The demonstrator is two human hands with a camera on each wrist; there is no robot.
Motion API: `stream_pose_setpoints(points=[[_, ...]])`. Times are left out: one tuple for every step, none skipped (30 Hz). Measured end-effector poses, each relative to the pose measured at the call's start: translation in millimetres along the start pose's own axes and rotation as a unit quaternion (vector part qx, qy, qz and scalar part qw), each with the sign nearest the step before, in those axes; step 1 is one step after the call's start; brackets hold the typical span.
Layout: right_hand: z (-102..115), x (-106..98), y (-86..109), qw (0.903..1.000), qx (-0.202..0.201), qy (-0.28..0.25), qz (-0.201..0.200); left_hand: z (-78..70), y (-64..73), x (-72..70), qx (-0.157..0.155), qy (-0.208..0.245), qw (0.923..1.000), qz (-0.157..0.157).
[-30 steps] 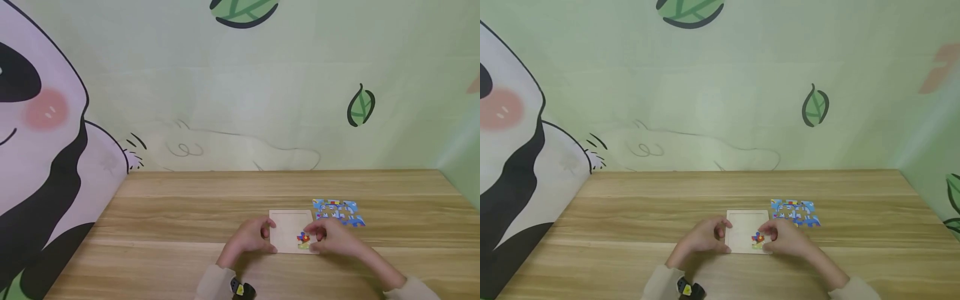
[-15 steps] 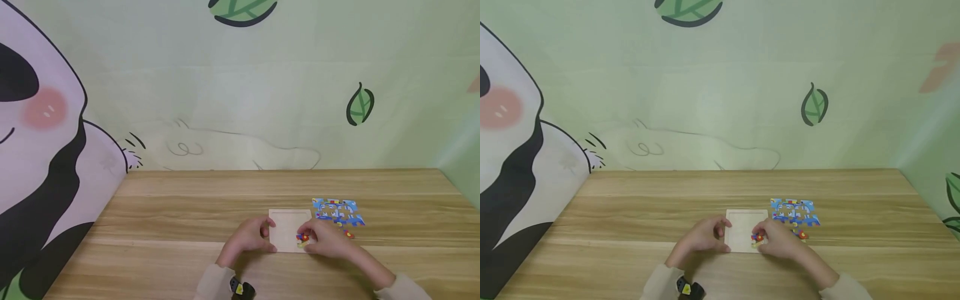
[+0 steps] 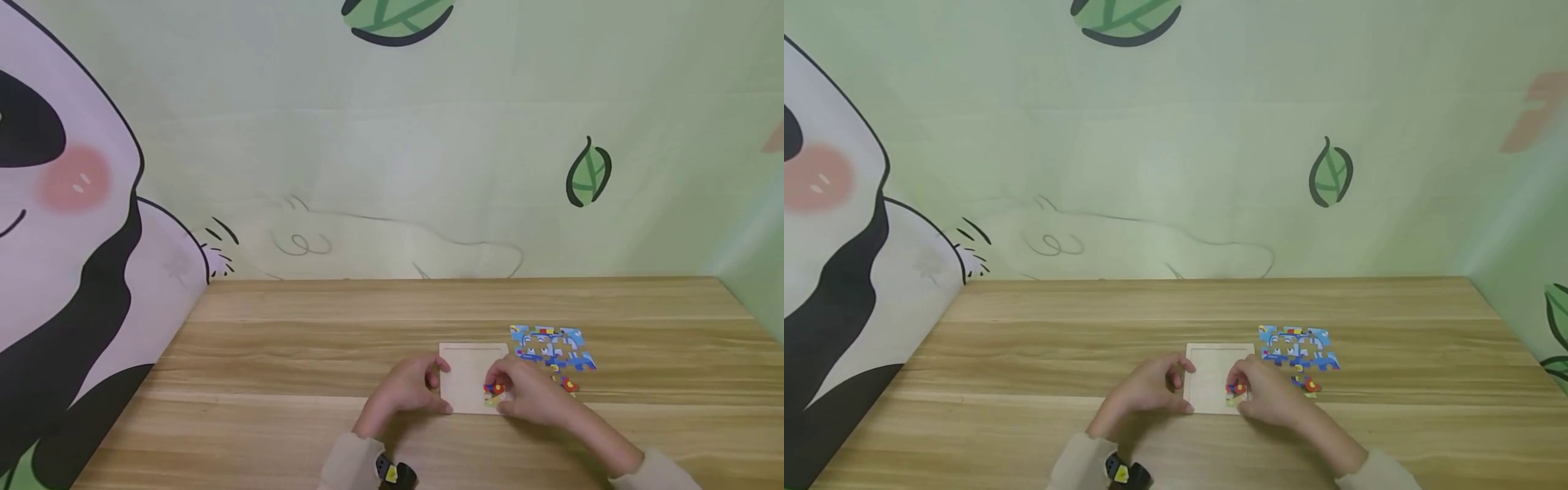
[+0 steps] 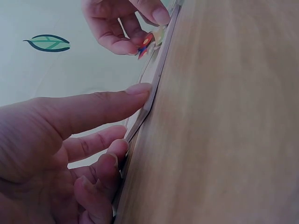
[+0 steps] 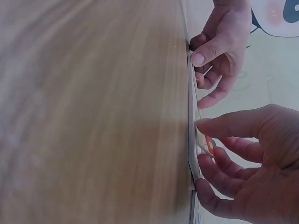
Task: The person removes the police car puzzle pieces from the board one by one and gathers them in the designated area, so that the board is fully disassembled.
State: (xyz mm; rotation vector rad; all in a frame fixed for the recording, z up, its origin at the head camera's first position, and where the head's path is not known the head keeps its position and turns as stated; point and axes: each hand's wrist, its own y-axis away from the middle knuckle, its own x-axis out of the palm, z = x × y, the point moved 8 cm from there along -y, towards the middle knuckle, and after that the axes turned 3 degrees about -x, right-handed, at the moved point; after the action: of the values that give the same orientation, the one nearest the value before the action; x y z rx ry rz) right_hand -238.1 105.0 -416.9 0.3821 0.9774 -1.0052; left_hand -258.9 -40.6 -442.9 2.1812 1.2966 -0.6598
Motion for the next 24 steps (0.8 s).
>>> stream_pose_setpoints(points=[[0.0,0.0,0.2,1.0000,0.000,-0.008,-0.002,0.0,0.1,0.0,-0.002,0.000,1.0000,0.000],[-0.1,-0.1,0.5,0.9998,0.002,-0.019,-0.004,0.2,0.1,0.0,-0.003,0.000,1.0000,0.001],[-0.5,-0.1,0.8,0.9995,0.004,-0.031,-0.005,0.2,0.2,0.1,-0.005,0.000,1.0000,0.001],[-0.9,-0.3,1.0,0.9991,0.007,-0.041,-0.006,0.2,0.3,0.2,-0.005,0.001,1.0000,0.001],[-1.8,-0.1,1.2,0.9986,0.011,-0.052,-0.005,0.2,0.3,0.2,-0.006,0.001,1.0000,0.001],[-2.8,0.3,1.5,0.9979,0.015,-0.063,0.000,0.2,0.3,0.3,-0.006,0.001,1.0000,0.001],[-4.2,0.8,1.9,0.9970,0.020,-0.075,0.006,0.1,0.3,0.3,-0.006,0.001,1.0000,0.001],[-5.9,1.2,1.9,0.9958,0.026,-0.087,0.012,0.1,0.2,0.3,-0.006,0.001,1.0000,0.001],[-8.1,1.6,2.0,0.9943,0.032,-0.100,0.018,0.1,0.1,0.2,-0.006,0.001,1.0000,0.001],[-10.6,1.8,2.3,0.9922,0.037,-0.117,0.024,0.0,0.2,0.2,-0.006,0.001,1.0000,0.000],[-13.4,1.6,3.0,0.9895,0.042,-0.135,0.029,0.1,0.2,0.3,-0.006,0.001,1.0000,0.001],[-16.2,1.0,3.7,0.9865,0.047,-0.153,0.034,0.2,0.4,0.2,-0.007,0.002,1.0000,0.001],[-19.3,0.0,4.7,0.9830,0.051,-0.173,0.036,0.4,0.5,0.2,-0.008,0.003,1.0000,0.001],[-22.6,-1.6,6.3,0.9795,0.054,-0.191,0.035,0.6,0.5,0.4,-0.009,0.004,1.0000,0.002],[-26.4,-3.6,8.3,0.9759,0.057,-0.208,0.034,0.7,0.8,0.6,-0.010,0.004,0.9999,0.002],[-29.8,-6.2,10.6,0.9729,0.060,-0.221,0.032,0.8,1.0,0.7,-0.010,0.005,0.9999,0.002],[-32.9,-8.7,13.1,0.9703,0.062,-0.232,0.033,0.7,1.0,0.7,-0.010,0.005,0.9999,0.003],[-36.1,-11.3,15.7,0.9663,0.064,-0.247,0.034,0.7,1.1,0.7,-0.011,0.005,0.9999,0.002],[-39.4,-14.4,18.5,0.9639,0.065,-0.256,0.031,0.5,1.2,0.6,-0.011,0.006,0.9999,0.003],[-42.5,-18.0,21.2,0.9625,0.064,-0.262,0.030,0.4,1.2,0.6,-0.010,0.005,0.9999,0.003],[-45.6,-21.2,23.9,0.9613,0.062,-0.267,0.030,0.3,1.1,0.5,-0.010,0.005,0.9999,0.002],[-48.5,-24.5,26.3,0.9606,0.059,-0.270,0.029,0.2,0.9,0.4,-0.010,0.005,0.9999,0.002],[-52.0,-27.5,29.0,0.9603,0.058,-0.272,0.028,0.2,0.8,0.4,-0.009,0.004,1.0000,0.001],[-55.6,-30.6,31.6,0.9607,0.058,-0.270,0.025,0.4,0.7,0.4,-0.009,0.003,1.0000,0.001]])
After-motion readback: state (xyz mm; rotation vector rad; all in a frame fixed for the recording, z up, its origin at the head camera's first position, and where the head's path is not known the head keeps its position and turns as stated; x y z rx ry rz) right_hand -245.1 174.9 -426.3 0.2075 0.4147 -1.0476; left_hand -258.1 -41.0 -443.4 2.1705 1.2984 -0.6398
